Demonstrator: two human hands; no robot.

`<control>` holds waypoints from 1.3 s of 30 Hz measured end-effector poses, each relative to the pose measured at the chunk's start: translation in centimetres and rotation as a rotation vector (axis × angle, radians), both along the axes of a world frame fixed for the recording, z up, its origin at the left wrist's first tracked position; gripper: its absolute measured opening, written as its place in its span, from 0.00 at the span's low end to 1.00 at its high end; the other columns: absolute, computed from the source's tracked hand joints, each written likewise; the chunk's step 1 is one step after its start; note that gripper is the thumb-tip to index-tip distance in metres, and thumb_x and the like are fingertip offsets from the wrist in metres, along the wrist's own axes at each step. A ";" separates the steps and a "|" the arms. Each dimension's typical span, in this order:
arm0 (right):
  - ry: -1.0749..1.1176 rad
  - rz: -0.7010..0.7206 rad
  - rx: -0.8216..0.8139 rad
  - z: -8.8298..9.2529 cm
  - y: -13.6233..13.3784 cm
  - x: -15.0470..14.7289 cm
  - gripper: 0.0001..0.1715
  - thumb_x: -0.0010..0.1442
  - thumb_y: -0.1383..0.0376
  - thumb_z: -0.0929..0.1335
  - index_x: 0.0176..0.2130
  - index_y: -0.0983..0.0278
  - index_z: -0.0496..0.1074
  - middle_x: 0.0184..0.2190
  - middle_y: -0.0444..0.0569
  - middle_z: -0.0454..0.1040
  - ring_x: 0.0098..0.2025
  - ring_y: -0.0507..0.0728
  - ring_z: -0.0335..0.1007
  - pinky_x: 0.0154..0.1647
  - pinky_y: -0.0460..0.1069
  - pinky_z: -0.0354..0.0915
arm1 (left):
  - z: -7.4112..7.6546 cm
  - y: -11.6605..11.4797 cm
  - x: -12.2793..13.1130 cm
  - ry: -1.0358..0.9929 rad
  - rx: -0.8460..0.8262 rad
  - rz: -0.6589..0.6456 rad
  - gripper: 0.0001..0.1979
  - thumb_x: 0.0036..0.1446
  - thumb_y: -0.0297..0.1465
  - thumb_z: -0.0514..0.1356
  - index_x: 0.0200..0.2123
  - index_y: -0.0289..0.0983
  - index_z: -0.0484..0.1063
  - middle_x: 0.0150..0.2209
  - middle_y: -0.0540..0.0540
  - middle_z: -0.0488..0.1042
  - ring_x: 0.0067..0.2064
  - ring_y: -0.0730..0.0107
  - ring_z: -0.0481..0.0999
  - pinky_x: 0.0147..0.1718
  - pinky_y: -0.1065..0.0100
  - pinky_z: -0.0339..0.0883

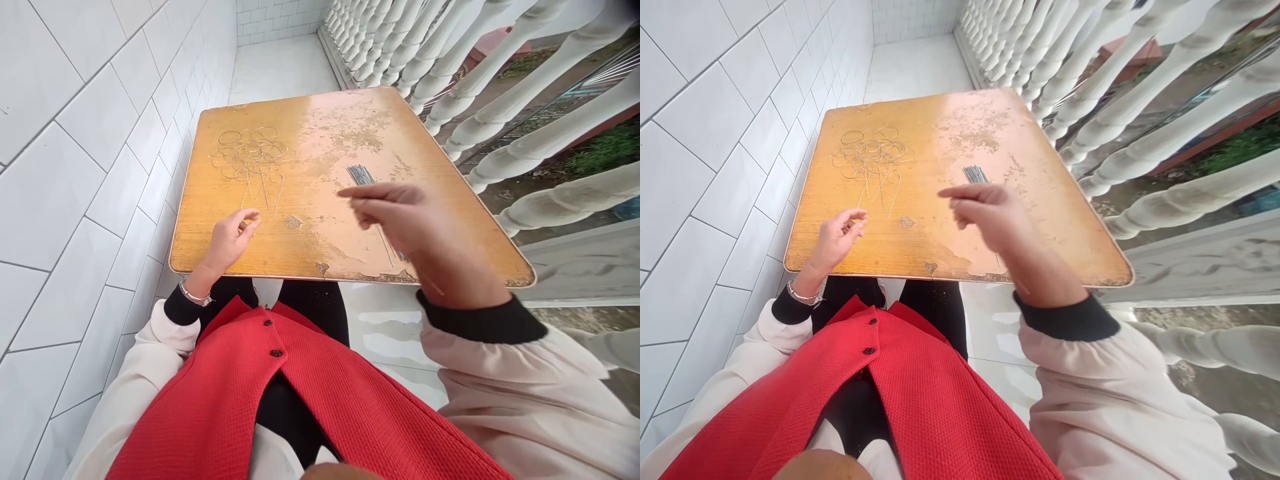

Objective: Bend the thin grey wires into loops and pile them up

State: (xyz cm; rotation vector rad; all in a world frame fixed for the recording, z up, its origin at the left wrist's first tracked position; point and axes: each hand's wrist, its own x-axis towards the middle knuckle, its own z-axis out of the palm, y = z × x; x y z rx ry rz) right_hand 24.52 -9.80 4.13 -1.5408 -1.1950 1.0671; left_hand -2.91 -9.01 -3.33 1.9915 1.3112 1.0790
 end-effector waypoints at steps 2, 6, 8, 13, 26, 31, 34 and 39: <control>0.133 0.147 -0.046 -0.9 -1.0 -2.5 0.13 0.54 0.77 0.69 0.37 0.69 0.82 0.21 0.44 0.72 0.19 0.46 0.60 0.24 0.46 0.58 | 0.8 0.1 -0.1 0.137 0.242 0.087 0.14 0.70 0.33 0.55 0.53 0.37 0.74 0.52 0.40 0.80 0.40 0.73 0.81 0.42 0.69 0.75; 0.211 0.312 -0.083 -3.3 -1.6 -6.7 0.10 0.51 0.74 0.70 0.34 0.66 0.81 0.19 0.42 0.69 0.19 0.47 0.60 0.20 0.45 0.57 | 2.0 -0.3 0.0 0.643 0.669 0.030 0.17 0.71 0.29 0.52 0.58 0.37 0.73 0.59 0.38 0.77 0.51 0.64 0.79 0.46 0.66 0.74; 0.225 0.357 -0.048 -4.2 -1.5 -7.6 0.09 0.51 0.72 0.70 0.34 0.66 0.81 0.18 0.41 0.68 0.19 0.47 0.59 0.20 0.45 0.57 | 2.3 -0.5 0.0 0.833 0.789 -0.024 0.16 0.70 0.25 0.51 0.53 0.36 0.75 0.51 0.40 0.81 0.45 0.65 0.79 0.37 0.67 0.72; 0.181 0.464 0.023 -4.7 -1.4 -7.2 0.09 0.55 0.63 0.73 0.36 0.67 0.81 0.19 0.41 0.68 0.19 0.47 0.60 0.21 0.45 0.58 | 3.2 -0.1 -0.6 0.969 0.801 -0.054 0.17 0.71 0.26 0.49 0.39 0.37 0.78 0.31 0.45 0.78 0.35 0.67 0.73 0.25 0.68 0.59; 0.312 0.355 0.108 -3.8 -0.9 -7.3 0.09 0.57 0.62 0.74 0.28 0.65 0.78 0.21 0.43 0.69 0.20 0.46 0.56 0.20 0.45 0.54 | 4.8 2.2 -0.8 0.795 0.509 -0.042 0.22 0.71 0.45 0.48 0.41 0.35 0.74 0.37 0.42 0.76 0.43 0.64 0.76 0.40 0.66 0.64; 0.364 0.306 0.132 -3.7 -0.8 -8.2 0.08 0.55 0.62 0.75 0.29 0.65 0.79 0.20 0.43 0.68 0.22 0.47 0.57 0.22 0.45 0.55 | 4.8 2.3 -0.8 0.780 0.511 0.001 0.25 0.73 0.46 0.44 0.37 0.37 0.72 0.34 0.44 0.75 0.40 0.66 0.75 0.39 0.66 0.64; 0.377 0.280 0.145 -3.8 -0.6 -8.6 0.07 0.53 0.62 0.75 0.29 0.65 0.80 0.21 0.44 0.69 0.24 0.48 0.58 0.24 0.46 0.56 | 4.8 2.2 -0.8 0.752 0.494 0.028 0.26 0.73 0.47 0.42 0.37 0.37 0.72 0.34 0.44 0.75 0.41 0.65 0.75 0.40 0.66 0.64; 0.313 0.228 0.153 -4.3 -0.1 -8.9 0.09 0.51 0.58 0.75 0.29 0.62 0.80 0.29 0.48 0.76 0.27 0.50 0.57 0.26 0.47 0.54 | 4.5 2.5 -0.7 0.642 0.445 0.035 0.25 0.72 0.48 0.43 0.38 0.39 0.72 0.34 0.44 0.75 0.43 0.64 0.75 0.42 0.66 0.65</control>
